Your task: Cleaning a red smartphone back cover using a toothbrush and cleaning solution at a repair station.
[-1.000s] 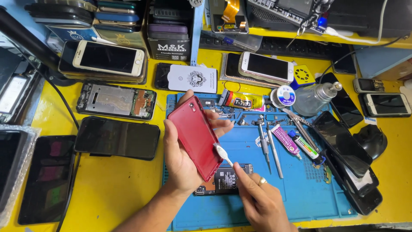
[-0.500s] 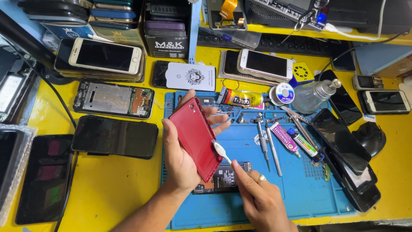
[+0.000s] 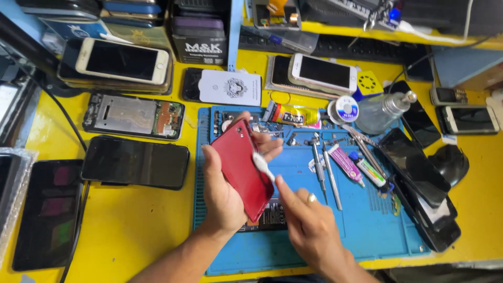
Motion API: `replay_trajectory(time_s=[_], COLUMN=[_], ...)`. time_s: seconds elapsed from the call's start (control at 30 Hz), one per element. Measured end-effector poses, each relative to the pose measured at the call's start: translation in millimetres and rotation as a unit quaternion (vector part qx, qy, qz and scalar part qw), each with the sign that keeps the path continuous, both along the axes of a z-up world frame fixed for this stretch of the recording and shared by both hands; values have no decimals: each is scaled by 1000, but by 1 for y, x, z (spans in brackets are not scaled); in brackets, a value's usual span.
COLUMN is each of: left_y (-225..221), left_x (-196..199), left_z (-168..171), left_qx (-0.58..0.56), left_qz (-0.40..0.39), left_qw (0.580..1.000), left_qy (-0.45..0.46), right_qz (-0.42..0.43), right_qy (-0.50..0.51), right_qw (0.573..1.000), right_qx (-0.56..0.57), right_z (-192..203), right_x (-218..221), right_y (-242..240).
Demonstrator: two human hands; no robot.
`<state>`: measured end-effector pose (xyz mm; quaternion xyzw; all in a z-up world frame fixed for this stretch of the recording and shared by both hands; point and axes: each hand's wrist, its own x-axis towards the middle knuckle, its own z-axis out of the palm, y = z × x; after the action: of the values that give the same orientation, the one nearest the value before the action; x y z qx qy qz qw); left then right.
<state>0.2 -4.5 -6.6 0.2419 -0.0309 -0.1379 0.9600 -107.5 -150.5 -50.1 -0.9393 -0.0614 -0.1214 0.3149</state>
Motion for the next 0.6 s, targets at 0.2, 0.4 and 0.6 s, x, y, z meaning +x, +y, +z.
replay_trajectory(time_s=[0.2, 0.4, 0.6], left_y=[4, 5, 5], left_x=[4, 3, 0], left_z=[7, 1, -2], left_qx=[-41, -58, -126], left_qz=[23, 7, -38], left_qw=[999, 996, 991], left_qy=[-8, -59, -21], right_qz=[13, 76, 29], right_qy=[-12, -4, -32], right_qw=[999, 995, 992], right_qx=[42, 70, 118], right_z=[-1, 3, 8], right_x=[-6, -9, -2], right_y=[6, 19, 10])
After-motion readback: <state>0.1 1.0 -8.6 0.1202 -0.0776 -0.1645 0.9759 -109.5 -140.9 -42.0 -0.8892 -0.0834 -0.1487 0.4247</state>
